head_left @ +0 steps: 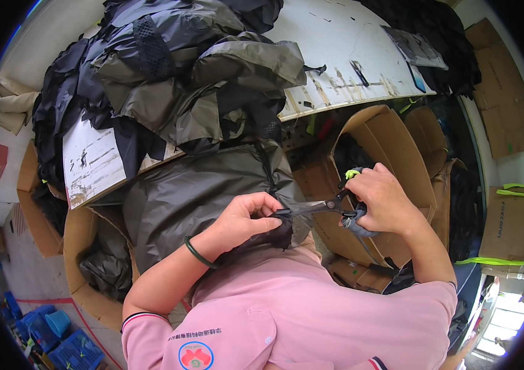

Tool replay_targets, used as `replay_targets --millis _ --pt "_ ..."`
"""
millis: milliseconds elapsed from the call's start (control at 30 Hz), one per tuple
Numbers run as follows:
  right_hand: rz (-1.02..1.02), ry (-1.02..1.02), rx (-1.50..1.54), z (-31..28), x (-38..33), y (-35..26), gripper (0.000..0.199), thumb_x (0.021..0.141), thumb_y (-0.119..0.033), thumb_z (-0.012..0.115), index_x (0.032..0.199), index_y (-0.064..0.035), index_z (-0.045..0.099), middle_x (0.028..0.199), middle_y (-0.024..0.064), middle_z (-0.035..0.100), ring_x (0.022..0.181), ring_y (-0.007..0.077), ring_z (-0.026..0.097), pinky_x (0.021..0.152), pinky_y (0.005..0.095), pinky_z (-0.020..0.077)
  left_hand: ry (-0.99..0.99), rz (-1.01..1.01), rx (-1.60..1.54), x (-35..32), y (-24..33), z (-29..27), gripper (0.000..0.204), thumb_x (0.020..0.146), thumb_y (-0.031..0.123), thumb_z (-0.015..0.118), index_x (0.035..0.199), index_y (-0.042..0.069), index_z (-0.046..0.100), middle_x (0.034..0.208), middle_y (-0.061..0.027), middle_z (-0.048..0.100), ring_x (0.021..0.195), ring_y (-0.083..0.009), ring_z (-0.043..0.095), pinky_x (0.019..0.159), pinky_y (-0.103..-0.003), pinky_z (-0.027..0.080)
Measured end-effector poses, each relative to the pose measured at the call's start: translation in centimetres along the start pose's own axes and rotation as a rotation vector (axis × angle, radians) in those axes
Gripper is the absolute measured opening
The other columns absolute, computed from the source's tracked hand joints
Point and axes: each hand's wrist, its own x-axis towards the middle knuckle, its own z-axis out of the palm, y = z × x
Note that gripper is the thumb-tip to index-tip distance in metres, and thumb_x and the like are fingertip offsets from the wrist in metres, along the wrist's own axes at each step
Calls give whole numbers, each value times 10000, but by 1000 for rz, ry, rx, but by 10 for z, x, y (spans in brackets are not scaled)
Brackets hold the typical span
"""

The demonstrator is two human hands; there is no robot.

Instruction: Use scissors to cut excess fabric from an outdoor sports-bag component.

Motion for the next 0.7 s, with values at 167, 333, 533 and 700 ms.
replay_targets --millis 167,333,533,700 --pt "42 -48 0 -13 -2 -4 318 579 -143 713 874 -61 627 760 77 609 770 269 575 704 386 384 -1 -17 9 1 1 -1 172 874 12 707 1032 51 653 862 32 639 729 -20 549 630 -185 432" --pt "20 -53 25 -13 1 -6 342 575 -194 754 861 -67 616 682 48 563 729 258 555 701 374 369 5 60 120 3 0 5 133 878 48 698 1008 39 671 802 45 628 708 -19 524 652 -200 432" --pt "16 -150 55 -16 9 -6 290 591 -185 743 838 -82 633 667 41 574 719 248 579 707 374 374 2 39 112 2 -2 7 145 860 49 705 1000 28 676 811 40 633 710 -25 534 654 -204 439" --pt "21 -245 90 -28 20 -13 195 603 -140 716 769 -88 629 687 75 603 748 264 624 708 376 372 -3 5 86 2 -5 7 147 850 51 710 991 23 680 813 39 635 703 -24 535 640 -201 439"
